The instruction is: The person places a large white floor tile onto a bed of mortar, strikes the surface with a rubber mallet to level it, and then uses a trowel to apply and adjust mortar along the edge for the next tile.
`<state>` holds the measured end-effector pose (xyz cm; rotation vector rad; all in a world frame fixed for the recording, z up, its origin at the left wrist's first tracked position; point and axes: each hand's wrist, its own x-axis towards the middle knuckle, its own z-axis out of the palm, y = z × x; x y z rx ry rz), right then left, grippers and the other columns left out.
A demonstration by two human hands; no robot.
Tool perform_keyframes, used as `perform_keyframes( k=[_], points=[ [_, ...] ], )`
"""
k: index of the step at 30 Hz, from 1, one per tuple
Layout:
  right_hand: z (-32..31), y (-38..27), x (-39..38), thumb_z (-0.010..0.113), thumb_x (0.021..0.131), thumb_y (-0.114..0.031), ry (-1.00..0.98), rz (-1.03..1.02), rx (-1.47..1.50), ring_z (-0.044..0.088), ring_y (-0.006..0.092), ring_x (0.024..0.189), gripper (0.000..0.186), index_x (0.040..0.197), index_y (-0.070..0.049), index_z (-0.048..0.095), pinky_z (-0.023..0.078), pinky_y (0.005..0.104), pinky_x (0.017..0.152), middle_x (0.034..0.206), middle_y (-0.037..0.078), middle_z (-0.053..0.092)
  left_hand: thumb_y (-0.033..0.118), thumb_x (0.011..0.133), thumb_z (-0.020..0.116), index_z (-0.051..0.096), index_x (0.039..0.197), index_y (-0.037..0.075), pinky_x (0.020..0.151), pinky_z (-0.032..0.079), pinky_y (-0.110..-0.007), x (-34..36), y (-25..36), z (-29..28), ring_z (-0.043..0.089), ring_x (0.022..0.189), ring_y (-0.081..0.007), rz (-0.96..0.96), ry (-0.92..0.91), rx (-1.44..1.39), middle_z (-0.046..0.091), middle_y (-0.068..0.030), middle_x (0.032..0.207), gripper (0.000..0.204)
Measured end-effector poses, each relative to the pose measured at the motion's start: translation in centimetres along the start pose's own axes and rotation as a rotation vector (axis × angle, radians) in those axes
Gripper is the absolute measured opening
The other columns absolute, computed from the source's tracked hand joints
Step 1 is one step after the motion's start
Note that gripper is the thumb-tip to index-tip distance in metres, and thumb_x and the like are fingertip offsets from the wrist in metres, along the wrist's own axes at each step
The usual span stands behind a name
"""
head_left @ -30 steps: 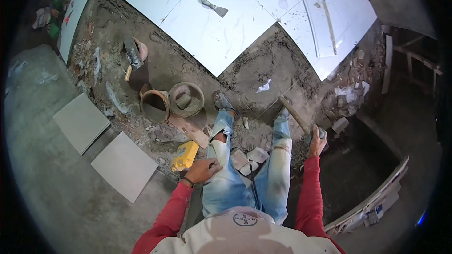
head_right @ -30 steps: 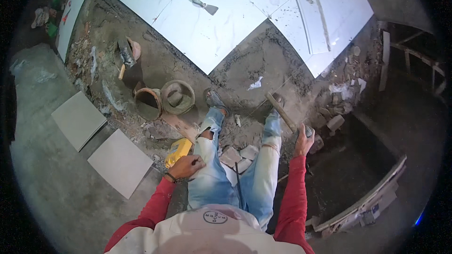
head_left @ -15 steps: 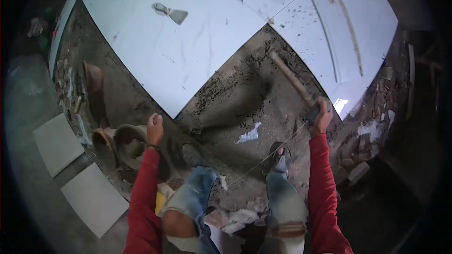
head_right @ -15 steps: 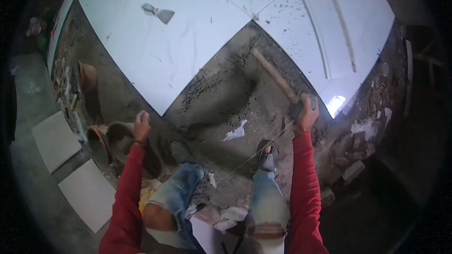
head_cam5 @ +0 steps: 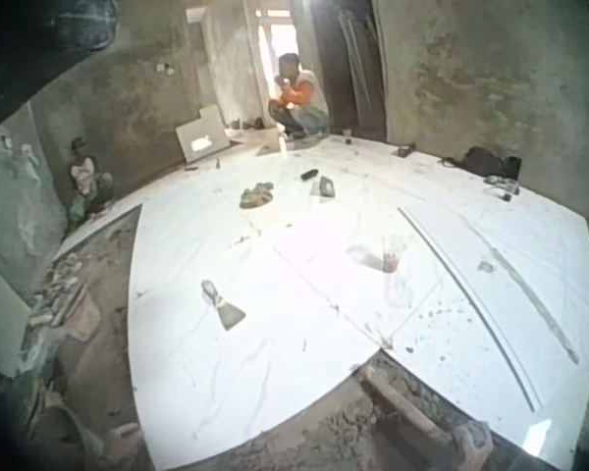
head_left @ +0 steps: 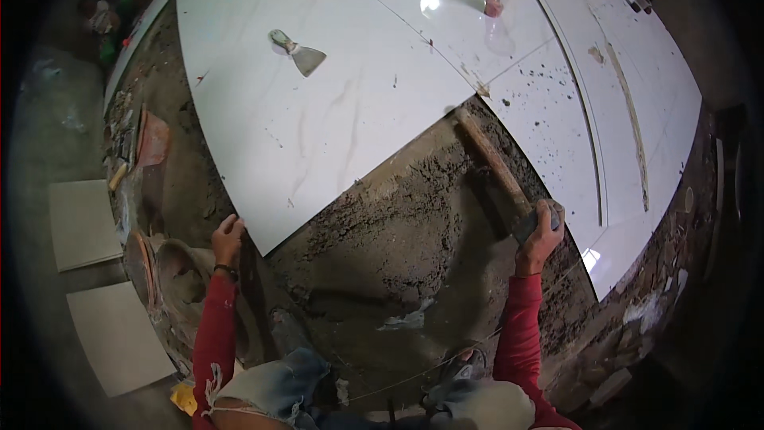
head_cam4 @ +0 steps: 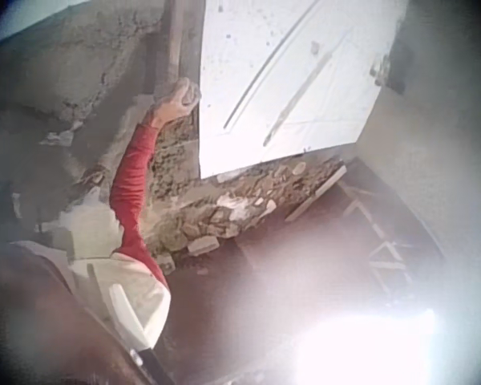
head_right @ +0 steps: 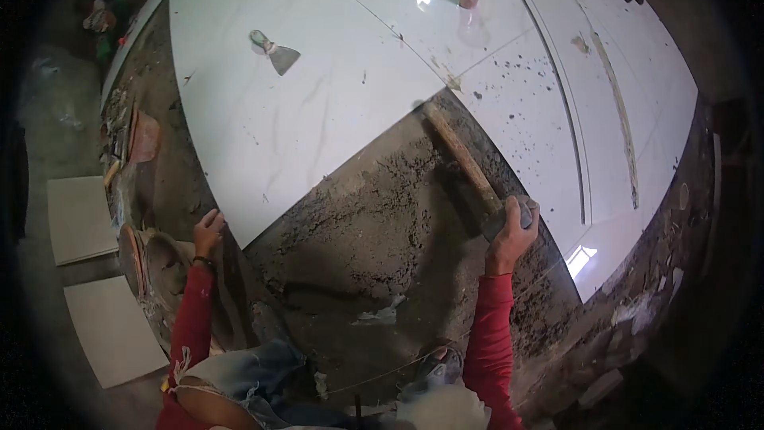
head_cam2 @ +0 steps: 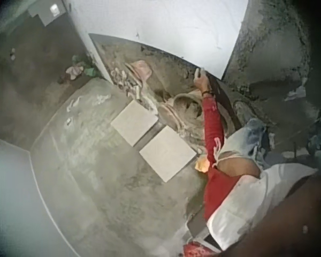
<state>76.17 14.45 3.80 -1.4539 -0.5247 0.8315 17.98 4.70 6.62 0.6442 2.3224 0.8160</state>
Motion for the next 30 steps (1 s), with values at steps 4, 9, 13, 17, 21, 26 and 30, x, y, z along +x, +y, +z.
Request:
perform_keyframes(
  k=[4,9,13,17,21,26,30],
  points=[
    [1.0,-1.0,-0.2,0.067,0.093,-0.011,0.025,0.060,0.060,0.049,0.0064,0.069,0.011,0.090,-0.007,0.057,0.042,0.0235,0.061,0.078,-0.003,0.054,0.015,0.088,0.076,0.067,0.119,-0.008,0.072,0.052,-0.027,1.4,-1.3,0.2,0.064,0.079,-0.0114,-0.053,0.057,-0.026,0.072,-0.0060,0.096,0.039],
    [0.7,1.3,1.7,0.067,0.093,-0.012,0.043,-0.037,0.036,0.050,0.0073,0.067,0.012,0.090,-0.006,0.058,0.043,0.0245,0.060,0.076,-0.002,0.053,0.014,0.087,0.078,0.065,0.122,-0.003,0.071,0.054,-0.028,4.2,-5.5,-0.2,0.066,0.079,-0.0133,-0.179,0.047,-0.265,0.072,-0.0057,0.100,0.042],
    [1.6,1.5,1.8,0.068,0.092,-0.013,0.018,-0.087,-0.068,0.051,0.0086,0.068,0.013,0.091,-0.004,0.059,0.044,0.0249,0.061,0.076,-0.001,0.055,0.016,0.087,0.078,0.063,0.126,0.003,0.070,0.055,-0.029,3.4,-5.4,-0.4,0.067,0.081,-0.0133,-0.270,0.020,-0.403,0.071,-0.0021,0.101,0.044],
    [1.9,1.2,2.0,0.068,0.092,-0.013,0.003,-0.132,-0.123,0.052,0.0090,0.069,0.014,0.092,-0.003,0.059,0.045,0.0251,0.063,0.077,0.000,0.056,0.020,0.086,0.080,0.061,0.131,0.010,0.071,0.053,-0.030,1.6,-2.8,0.1,0.067,0.087,-0.0129,-0.288,0.053,-0.265,0.070,0.0017,0.106,0.050],
    [-0.9,2.5,3.4,0.068,0.091,-0.013,0.011,-0.139,-0.083,0.055,0.0113,0.070,0.014,0.093,-0.002,0.060,0.047,0.0268,0.064,0.083,0.002,0.057,0.019,0.088,0.079,0.057,0.136,0.006,0.069,0.054,-0.029,1.9,-2.8,0.6,0.067,0.089,-0.0130,-0.295,-0.002,-0.419,0.070,-0.0003,0.110,0.054],
    [-1.0,0.6,2.0,0.065,0.092,-0.011,0.061,-0.072,-0.140,0.055,0.0119,0.070,0.011,0.094,-0.002,0.060,0.047,0.0253,0.067,0.083,0.003,0.057,0.021,0.089,0.077,0.046,0.146,0.003,0.076,0.054,-0.031,1.3,-3.2,0.0,0.066,0.096,-0.0134,-0.299,-0.021,-0.411,0.067,-0.0021,0.116,0.067],
    [0.9,2.4,3.5,0.064,0.092,-0.011,0.014,-0.060,-0.050,0.054,0.0100,0.070,0.011,0.095,-0.002,0.059,0.047,0.0255,0.065,0.081,0.002,0.057,0.016,0.088,0.078,0.054,0.138,0.001,0.058,0.051,-0.027,2.4,-3.7,0.5,0.066,0.076,-0.0121,-0.304,-0.002,-0.462,0.070,-0.0029,0.103,0.058]
  ],
)
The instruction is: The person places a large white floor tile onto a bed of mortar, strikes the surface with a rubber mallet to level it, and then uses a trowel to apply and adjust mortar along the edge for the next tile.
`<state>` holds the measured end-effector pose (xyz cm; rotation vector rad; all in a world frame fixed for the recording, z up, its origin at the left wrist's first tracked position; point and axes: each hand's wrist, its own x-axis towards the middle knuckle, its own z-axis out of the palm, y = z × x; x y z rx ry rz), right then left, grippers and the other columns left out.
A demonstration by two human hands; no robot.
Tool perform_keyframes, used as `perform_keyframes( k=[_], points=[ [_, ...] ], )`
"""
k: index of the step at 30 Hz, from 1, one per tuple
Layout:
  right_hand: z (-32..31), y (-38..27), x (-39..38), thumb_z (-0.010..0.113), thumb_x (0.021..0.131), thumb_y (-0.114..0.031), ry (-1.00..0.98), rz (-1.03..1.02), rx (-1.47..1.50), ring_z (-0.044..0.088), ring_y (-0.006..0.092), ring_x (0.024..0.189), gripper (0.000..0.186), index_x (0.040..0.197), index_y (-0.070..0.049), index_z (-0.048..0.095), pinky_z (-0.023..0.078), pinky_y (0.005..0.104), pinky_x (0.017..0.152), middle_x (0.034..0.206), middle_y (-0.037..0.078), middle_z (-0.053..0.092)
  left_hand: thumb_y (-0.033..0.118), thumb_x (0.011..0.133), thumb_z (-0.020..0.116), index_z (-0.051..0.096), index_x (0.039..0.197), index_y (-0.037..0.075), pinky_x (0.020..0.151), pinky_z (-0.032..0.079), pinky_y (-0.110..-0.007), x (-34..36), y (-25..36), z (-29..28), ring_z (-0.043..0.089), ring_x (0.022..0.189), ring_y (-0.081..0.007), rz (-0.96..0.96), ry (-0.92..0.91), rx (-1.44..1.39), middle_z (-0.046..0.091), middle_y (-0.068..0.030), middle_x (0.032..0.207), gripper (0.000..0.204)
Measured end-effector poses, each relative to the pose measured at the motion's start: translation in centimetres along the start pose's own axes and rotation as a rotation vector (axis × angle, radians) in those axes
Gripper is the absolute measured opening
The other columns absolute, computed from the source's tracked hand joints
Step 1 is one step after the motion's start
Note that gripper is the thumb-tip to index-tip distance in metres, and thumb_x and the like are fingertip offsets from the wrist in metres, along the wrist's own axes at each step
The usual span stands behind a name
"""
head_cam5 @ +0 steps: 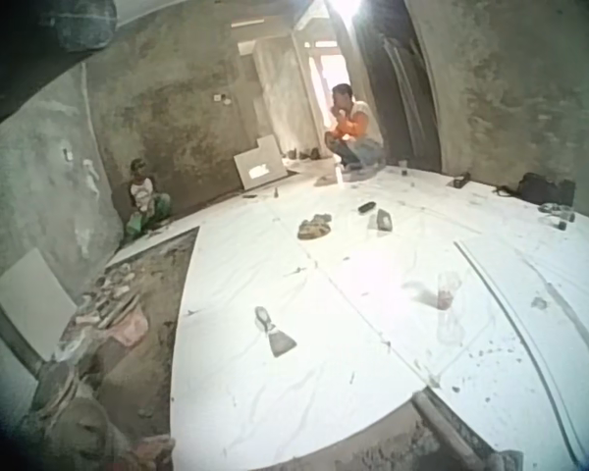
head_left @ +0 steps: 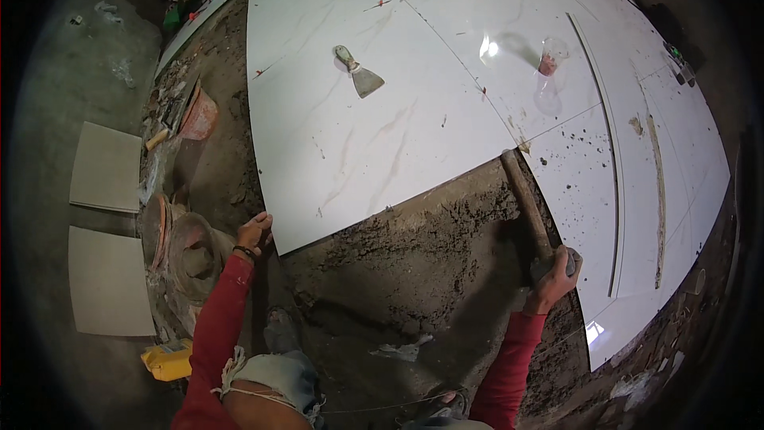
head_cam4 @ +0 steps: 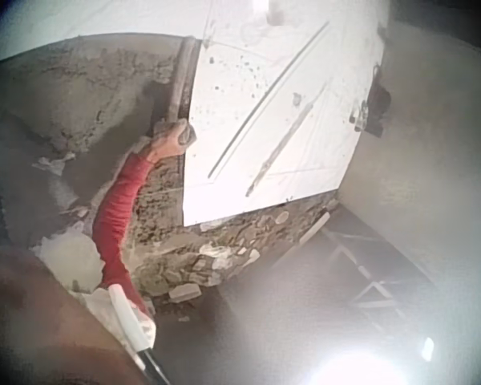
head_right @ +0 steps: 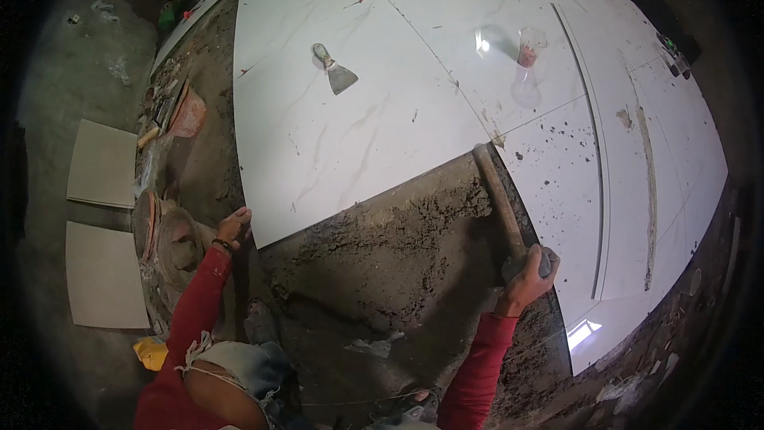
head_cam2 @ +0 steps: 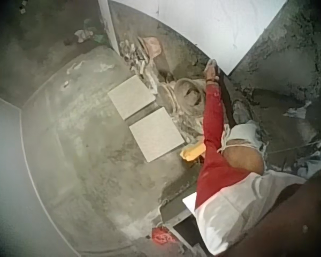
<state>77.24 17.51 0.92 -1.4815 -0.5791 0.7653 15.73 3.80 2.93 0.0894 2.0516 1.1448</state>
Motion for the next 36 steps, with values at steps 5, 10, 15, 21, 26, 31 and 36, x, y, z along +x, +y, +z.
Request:
perform_keyframes(
  k=[5,10,15,21,26,31,36],
  points=[
    [-0.9,-1.3,-2.3,0.064,0.093,-0.013,-0.027,-0.008,0.019,0.053,0.0091,0.071,0.013,0.094,-0.001,0.059,0.046,0.0249,0.066,0.081,0.002,0.058,0.018,0.089,0.078,0.054,0.139,0.003,0.055,0.049,-0.027,0.6,-0.9,-1.3,0.063,0.067,-0.0115,0.029,-0.005,-0.038,0.070,-0.0013,0.097,0.057],
    [0.8,0.1,-1.7,0.065,0.094,-0.014,0.002,-0.026,-0.035,0.056,0.0099,0.073,0.014,0.097,-0.001,0.061,0.047,0.0251,0.068,0.081,0.003,0.060,0.019,0.089,0.076,0.060,0.134,0.004,0.052,0.045,-0.027,0.8,-0.1,-0.1,0.059,0.062,-0.0108,0.036,-0.002,-0.087,0.070,-0.0006,0.090,0.050],
    [-2.1,-0.7,-2.0,0.065,0.095,-0.015,-0.022,-0.336,-0.250,0.057,0.0092,0.074,0.013,0.099,-0.003,0.062,0.048,0.0240,0.067,0.081,0.001,0.060,0.015,0.090,0.075,0.063,0.126,0.002,0.051,0.047,-0.028,0.0,0.3,0.5,0.061,0.064,-0.0108,0.059,-0.042,0.060,0.071,-0.0033,0.092,0.041],
    [-6.8,-11.1,-4.5,0.059,0.098,-0.028,-0.520,0.045,0.079,0.049,0.0061,0.069,0.024,0.106,-0.009,0.050,0.044,0.0215,0.060,0.083,-0.004,0.048,0.018,0.090,0.075,0.069,0.116,0.008,0.058,0.049,-0.023,-0.8,-0.9,2.1,0.058,0.067,-0.0057,0.035,-0.067,-0.130,0.066,0.0026,0.084,0.029],
    [-0.9,-18.5,-14.4,0.059,0.094,-0.030,-0.556,0.293,-0.101,0.050,0.0078,0.056,0.024,0.106,-0.011,0.050,0.043,0.0235,0.046,0.078,-0.003,0.049,0.024,0.088,0.077,0.068,0.119,0.003,0.073,0.055,-0.032,-1.2,-2.2,-0.2,0.067,0.088,-0.0145,0.162,0.012,-0.110,0.070,-0.0055,0.102,0.038],
    [-0.2,-16.4,-19.6,0.057,0.093,-0.028,-0.688,0.410,-0.354,0.054,0.0122,0.054,0.020,0.095,-0.008,0.057,0.045,0.0271,0.044,0.074,0.001,0.053,0.024,0.087,0.078,0.068,0.118,0.002,0.075,0.056,-0.033,-2.1,-0.7,1.2,0.067,0.092,-0.0162,0.176,-0.033,-0.112,0.071,-0.0073,0.104,0.040],
    [-4.0,-2.4,-27.9,0.057,0.096,-0.032,-0.264,0.329,-0.127,0.060,0.0167,0.067,0.027,0.094,-0.005,0.059,0.050,0.0322,0.056,0.080,0.002,0.057,0.027,0.087,0.078,0.066,0.122,0.002,0.079,0.056,-0.036,-0.9,-2.2,0.8,0.067,0.094,-0.0189,0.066,-0.131,-0.163,0.069,-0.0084,0.111,0.045]
  ],
)
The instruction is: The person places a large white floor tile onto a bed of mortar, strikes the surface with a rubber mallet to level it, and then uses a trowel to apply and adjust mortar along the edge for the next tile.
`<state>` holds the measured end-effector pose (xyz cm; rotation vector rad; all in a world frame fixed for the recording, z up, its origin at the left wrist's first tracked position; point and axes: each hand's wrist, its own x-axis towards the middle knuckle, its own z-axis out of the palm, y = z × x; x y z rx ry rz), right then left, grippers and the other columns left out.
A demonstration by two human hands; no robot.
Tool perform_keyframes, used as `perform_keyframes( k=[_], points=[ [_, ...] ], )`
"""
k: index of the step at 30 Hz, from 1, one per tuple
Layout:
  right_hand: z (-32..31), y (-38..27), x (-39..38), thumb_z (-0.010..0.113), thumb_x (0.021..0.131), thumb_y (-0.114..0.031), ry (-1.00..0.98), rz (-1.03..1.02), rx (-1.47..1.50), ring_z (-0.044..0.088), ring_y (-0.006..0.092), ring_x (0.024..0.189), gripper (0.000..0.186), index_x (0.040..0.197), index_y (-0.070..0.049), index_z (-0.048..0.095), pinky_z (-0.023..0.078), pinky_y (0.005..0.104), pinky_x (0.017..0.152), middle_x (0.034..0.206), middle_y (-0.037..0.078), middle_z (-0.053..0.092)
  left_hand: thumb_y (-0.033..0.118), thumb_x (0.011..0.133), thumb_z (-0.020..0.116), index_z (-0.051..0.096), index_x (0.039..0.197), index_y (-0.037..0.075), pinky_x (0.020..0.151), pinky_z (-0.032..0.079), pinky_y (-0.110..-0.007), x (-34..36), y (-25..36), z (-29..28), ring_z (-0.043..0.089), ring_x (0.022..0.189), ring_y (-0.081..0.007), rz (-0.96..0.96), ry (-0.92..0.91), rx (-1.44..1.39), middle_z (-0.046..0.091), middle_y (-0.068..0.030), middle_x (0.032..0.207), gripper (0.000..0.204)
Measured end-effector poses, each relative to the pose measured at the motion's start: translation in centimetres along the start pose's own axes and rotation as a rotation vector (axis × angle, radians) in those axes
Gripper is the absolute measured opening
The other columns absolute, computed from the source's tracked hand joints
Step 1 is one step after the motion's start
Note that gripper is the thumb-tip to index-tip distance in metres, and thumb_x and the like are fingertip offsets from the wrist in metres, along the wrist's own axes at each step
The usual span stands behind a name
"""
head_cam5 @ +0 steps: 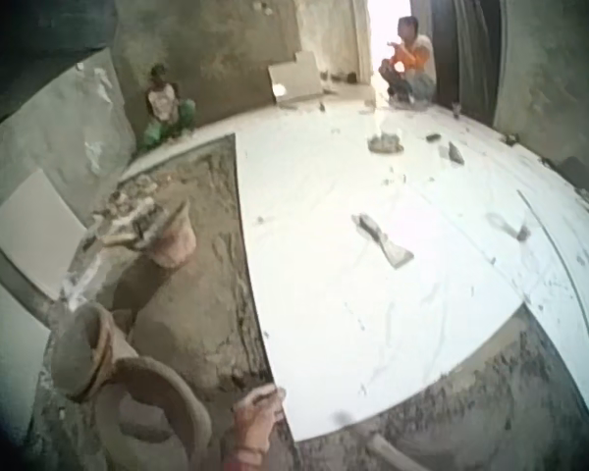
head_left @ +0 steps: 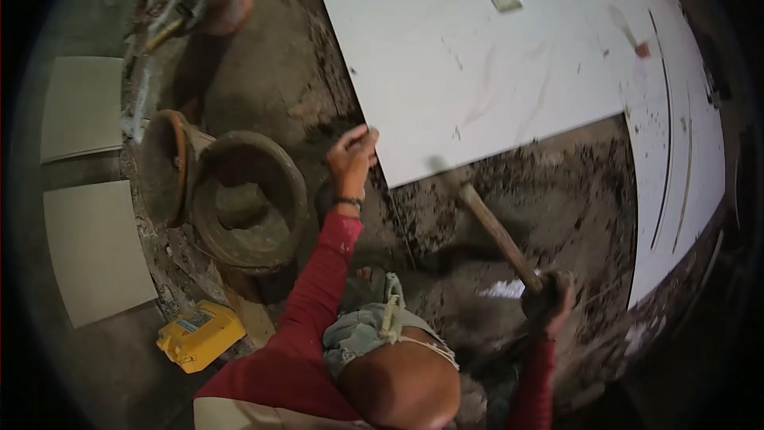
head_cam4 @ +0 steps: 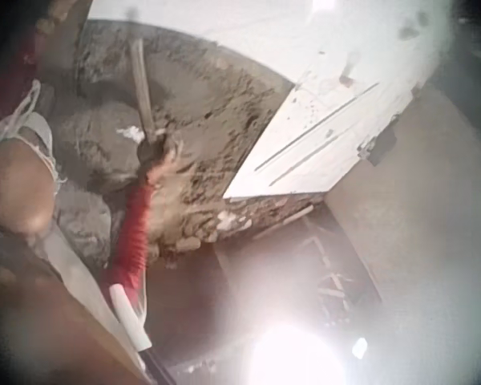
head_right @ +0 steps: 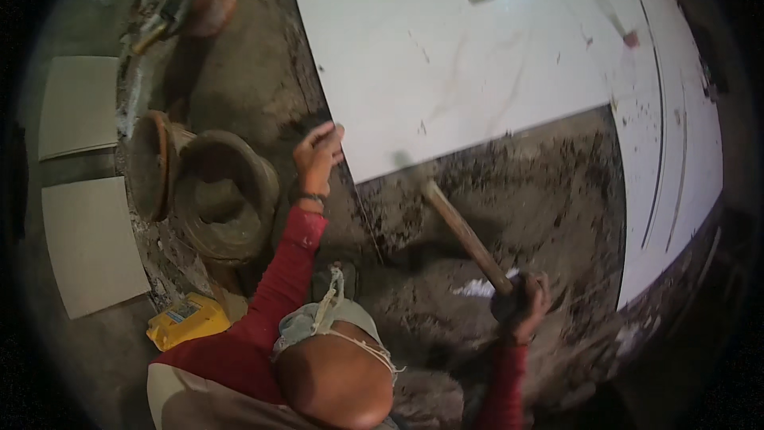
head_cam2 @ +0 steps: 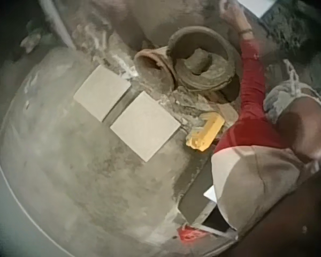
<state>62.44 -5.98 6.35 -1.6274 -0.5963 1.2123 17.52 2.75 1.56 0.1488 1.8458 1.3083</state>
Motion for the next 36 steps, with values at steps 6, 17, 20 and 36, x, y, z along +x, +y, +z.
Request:
perform_keyframes(
  k=[6,17,20,36],
  points=[
    [7.0,3.6,-10.4,0.055,0.096,-0.033,0.151,0.247,0.266,0.061,0.0180,0.077,0.026,0.097,-0.007,0.057,0.055,0.0364,0.064,0.084,0.003,0.055,0.019,0.087,0.079,0.068,0.117,-0.001,0.073,0.059,-0.035,-0.4,0.2,0.2,0.067,0.085,-0.0148,0.110,0.011,-0.039,0.070,-0.0074,0.098,0.038],
    [9.7,8.3,-11.2,0.063,0.086,-0.021,0.109,-0.336,-0.580,0.055,0.0170,0.070,0.020,0.088,-0.002,0.057,0.047,0.0310,0.064,0.078,0.006,0.055,0.020,0.087,0.079,0.068,0.115,-0.002,0.068,0.058,-0.031,0.0,0.9,-0.5,0.067,0.079,-0.0147,0.069,-0.018,-0.077,0.071,-0.0089,0.096,0.037],
    [10.1,9.1,-11.6,0.065,0.084,-0.020,0.130,-0.404,-0.530,0.056,0.0177,0.070,0.019,0.088,-0.003,0.057,0.047,0.0312,0.065,0.077,0.005,0.054,0.022,0.086,0.081,0.067,0.116,-0.003,0.074,0.060,-0.034,0.4,0.5,-1.3,0.069,0.085,-0.0176,0.067,-0.059,-0.104,0.071,-0.0110,0.100,0.042],
    [4.9,9.9,-11.2,0.067,0.084,-0.021,0.174,-0.442,-0.706,0.057,0.0203,0.066,0.023,0.091,0.000,0.060,0.046,0.0330,0.058,0.078,0.006,0.057,0.018,0.085,0.080,0.070,0.109,-0.001,0.066,0.058,-0.028,0.4,0.5,-0.7,0.067,0.076,-0.0124,0.050,-0.033,-0.156,0.071,-0.0073,0.094,0.032]
  ],
)
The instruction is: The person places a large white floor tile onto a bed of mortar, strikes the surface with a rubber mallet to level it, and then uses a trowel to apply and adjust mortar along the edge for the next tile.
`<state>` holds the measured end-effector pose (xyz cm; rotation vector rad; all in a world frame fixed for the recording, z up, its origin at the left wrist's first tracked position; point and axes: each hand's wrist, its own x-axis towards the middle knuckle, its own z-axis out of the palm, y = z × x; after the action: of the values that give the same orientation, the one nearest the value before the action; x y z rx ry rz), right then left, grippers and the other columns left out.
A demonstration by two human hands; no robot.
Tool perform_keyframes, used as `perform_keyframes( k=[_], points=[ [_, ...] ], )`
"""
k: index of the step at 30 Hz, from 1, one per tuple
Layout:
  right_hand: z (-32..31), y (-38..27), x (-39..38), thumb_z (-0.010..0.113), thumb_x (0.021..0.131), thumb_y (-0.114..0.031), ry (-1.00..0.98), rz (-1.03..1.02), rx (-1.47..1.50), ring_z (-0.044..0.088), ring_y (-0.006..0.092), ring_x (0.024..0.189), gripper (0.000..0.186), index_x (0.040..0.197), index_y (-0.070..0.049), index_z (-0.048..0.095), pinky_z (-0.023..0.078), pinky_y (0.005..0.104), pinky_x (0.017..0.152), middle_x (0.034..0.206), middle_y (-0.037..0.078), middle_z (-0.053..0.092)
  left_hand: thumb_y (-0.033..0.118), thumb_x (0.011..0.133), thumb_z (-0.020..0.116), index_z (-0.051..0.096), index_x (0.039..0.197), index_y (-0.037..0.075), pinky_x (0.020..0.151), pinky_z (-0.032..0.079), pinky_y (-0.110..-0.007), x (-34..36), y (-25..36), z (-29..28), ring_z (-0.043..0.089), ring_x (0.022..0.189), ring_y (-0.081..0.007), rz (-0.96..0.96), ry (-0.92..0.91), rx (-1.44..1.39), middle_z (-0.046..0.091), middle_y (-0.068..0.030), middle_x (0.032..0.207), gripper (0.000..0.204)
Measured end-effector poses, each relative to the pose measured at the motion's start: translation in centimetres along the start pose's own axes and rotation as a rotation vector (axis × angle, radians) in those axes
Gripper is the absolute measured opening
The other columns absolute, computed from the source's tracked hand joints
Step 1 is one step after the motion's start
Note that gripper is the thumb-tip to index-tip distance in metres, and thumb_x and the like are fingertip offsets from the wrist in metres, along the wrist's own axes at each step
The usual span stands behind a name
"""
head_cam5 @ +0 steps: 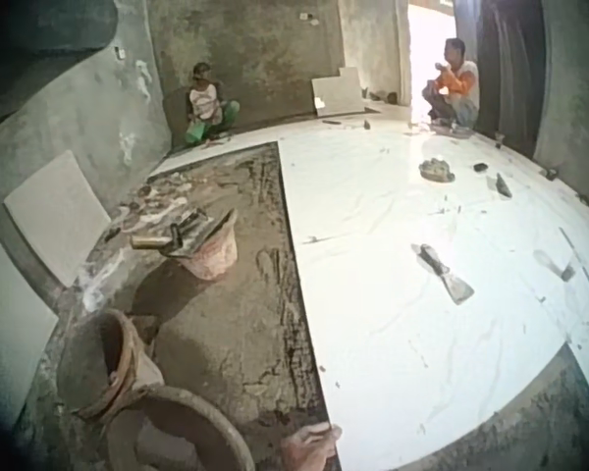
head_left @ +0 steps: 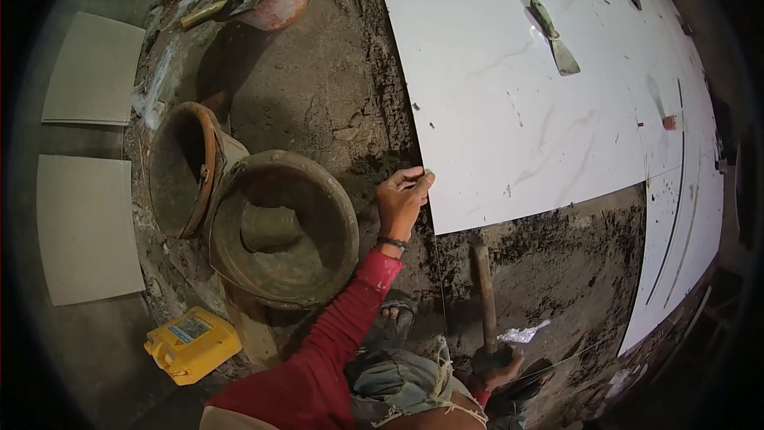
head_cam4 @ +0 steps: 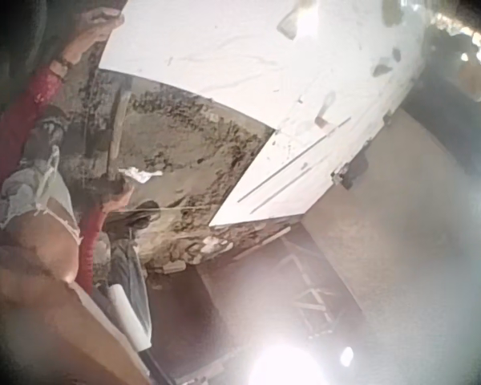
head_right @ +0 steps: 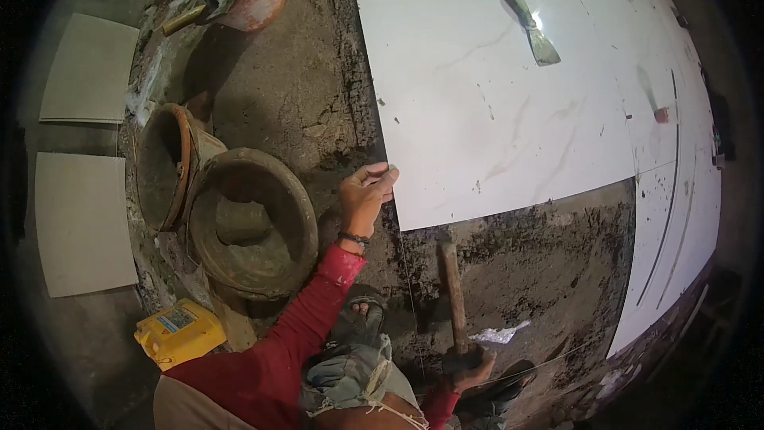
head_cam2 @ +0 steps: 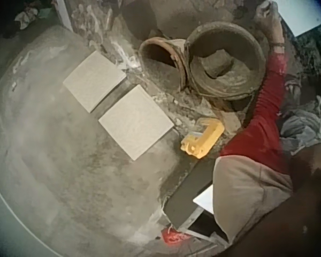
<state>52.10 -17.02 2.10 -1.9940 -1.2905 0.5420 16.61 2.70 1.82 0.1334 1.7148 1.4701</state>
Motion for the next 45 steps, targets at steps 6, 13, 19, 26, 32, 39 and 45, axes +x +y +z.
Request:
perform_keyframes(
  k=[6,13,19,26,32,39,45],
  points=[
    [0.2,-5.4,3.0,0.063,0.087,-0.024,-0.100,0.404,0.501,0.055,0.0170,0.068,0.021,0.094,-0.005,0.059,0.046,0.0374,0.071,0.076,0.003,0.054,0.019,0.085,0.081,0.070,0.109,-0.002,0.067,0.059,-0.029,0.4,-0.4,-1.5,0.069,0.078,-0.0134,0.002,-0.027,0.000,0.071,-0.0081,0.094,0.034],
    [-5.5,-16.7,14.9,0.061,0.089,-0.023,-0.095,-0.239,0.515,0.056,0.0178,0.069,0.019,0.081,-0.006,0.059,0.052,0.0389,0.086,0.073,0.006,0.055,0.018,0.085,0.081,0.069,0.110,-0.003,0.068,0.059,-0.028,0.6,-0.8,-0.4,0.069,0.079,-0.0135,0.024,-0.087,0.001,0.071,-0.0076,0.095,0.035],
    [10.8,-27.9,21.2,0.066,0.094,-0.028,-0.262,-0.406,0.366,0.068,0.0246,0.092,0.040,0.119,0.003,0.061,0.055,0.0338,0.087,0.106,0.019,0.069,0.015,0.089,0.076,0.066,0.116,-0.003,0.075,0.057,-0.028,0.1,-0.9,-2.0,0.066,0.089,-0.0127,0.049,-0.078,0.053,0.069,-0.0082,0.105,0.034],
    [16.8,-42.4,21.1,0.055,0.085,-0.073,-1.095,-0.057,1.826,0.030,0.0410,0.145,0.088,0.148,-0.011,0.046,0.021,0.0641,0.117,0.155,0.027,0.034,0.015,0.092,0.072,0.065,0.122,-0.005,0.070,0.056,-0.025,-3.8,-1.2,-2.8,0.068,0.085,-0.0125,0.002,-0.086,-0.069,0.071,-0.0098,0.102,0.037],
    [29.9,-50.3,20.1,0.055,0.101,-0.025,-0.973,0.220,1.743,0.058,0.0199,0.087,0.021,0.097,-0.004,0.057,0.052,0.0434,0.084,0.097,0.006,0.060,0.016,0.091,0.074,0.072,0.113,0.000,0.068,0.054,-0.025,-3.2,-0.3,-1.7,0.067,0.076,-0.0089,0.008,-0.147,0.064,0.074,-0.0063,0.095,0.027],
    [42.1,-47.7,14.2,0.062,0.098,-0.025,-1.190,-0.095,0.653,0.052,0.0120,0.050,0.034,0.108,0.007,0.058,0.046,0.0275,0.042,0.068,0.004,0.055,0.017,0.089,0.076,0.073,0.112,0.001,0.071,0.053,-0.025,-2.8,0.2,-3.3,0.066,0.080,-0.0081,0.008,-0.120,0.128,0.075,-0.0056,0.091,0.028],
    [46.2,-46.1,13.9,0.064,0.098,-0.031,-1.457,-0.167,0.407,0.049,0.0086,0.050,0.042,0.128,-0.003,0.058,0.040,0.0256,0.040,0.069,0.001,0.055,0.013,0.088,0.077,0.072,0.110,0.000,0.074,0.053,-0.028,-4.0,-0.6,-0.9,0.066,0.081,-0.0100,0.038,-0.088,0.029,0.070,-0.0033,0.089,0.026]
  ],
)
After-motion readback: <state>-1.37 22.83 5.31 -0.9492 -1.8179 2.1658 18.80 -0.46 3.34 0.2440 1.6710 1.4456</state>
